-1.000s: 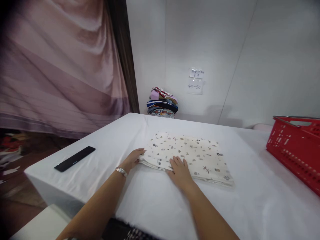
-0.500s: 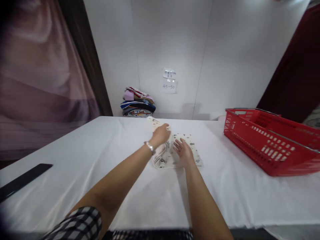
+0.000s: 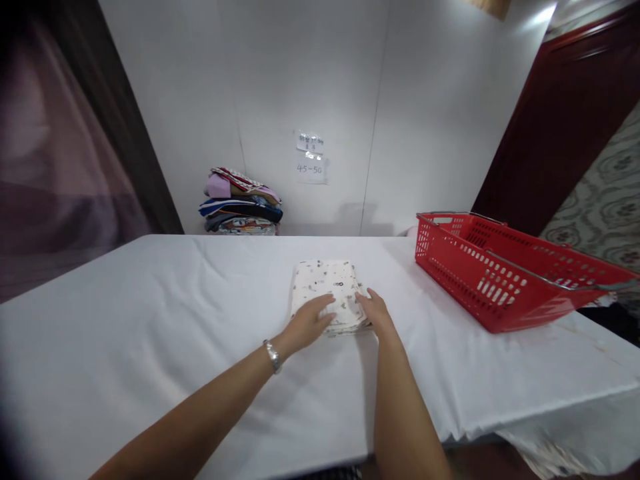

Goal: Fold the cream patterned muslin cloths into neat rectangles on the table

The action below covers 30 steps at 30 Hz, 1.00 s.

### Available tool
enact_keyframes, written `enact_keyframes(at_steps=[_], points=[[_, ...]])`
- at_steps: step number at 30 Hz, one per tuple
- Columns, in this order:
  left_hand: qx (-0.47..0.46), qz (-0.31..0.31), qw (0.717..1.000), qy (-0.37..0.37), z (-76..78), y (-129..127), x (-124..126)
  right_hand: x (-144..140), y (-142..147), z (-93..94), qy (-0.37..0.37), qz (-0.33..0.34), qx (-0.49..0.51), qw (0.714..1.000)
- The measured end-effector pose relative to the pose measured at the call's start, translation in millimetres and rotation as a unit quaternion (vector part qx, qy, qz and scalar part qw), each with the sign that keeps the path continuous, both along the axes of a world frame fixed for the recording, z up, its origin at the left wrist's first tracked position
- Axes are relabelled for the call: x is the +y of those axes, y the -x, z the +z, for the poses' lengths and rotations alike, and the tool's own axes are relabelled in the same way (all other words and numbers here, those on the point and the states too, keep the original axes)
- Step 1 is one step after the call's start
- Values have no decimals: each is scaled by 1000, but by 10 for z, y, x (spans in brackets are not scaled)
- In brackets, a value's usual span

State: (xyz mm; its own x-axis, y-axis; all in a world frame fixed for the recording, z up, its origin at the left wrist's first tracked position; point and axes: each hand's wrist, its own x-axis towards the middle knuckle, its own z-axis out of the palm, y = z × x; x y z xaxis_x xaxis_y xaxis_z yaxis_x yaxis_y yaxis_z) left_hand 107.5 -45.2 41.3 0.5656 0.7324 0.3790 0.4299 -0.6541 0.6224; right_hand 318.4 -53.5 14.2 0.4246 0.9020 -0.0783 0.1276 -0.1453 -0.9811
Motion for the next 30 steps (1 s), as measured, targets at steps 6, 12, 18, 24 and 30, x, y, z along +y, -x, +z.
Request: enact_keyframes(at_steps=[6,12,18,24,30], points=[[-29,171,983,64,-292,421,242,75,15,-17,81,-4,-193,978],[-104,163,967,164,-437,417,224,153,13,39,36,-7,-229,973],[-110,136,971,162,-457,390,189,72,-117,11,145,-39,-324,934],[-154,165,932,285,-374,378,191,34,-90,11,149,-37,-338,928],[-121,153,918,345,-285,370,255,26,-85,66,118,-16,-311,943]])
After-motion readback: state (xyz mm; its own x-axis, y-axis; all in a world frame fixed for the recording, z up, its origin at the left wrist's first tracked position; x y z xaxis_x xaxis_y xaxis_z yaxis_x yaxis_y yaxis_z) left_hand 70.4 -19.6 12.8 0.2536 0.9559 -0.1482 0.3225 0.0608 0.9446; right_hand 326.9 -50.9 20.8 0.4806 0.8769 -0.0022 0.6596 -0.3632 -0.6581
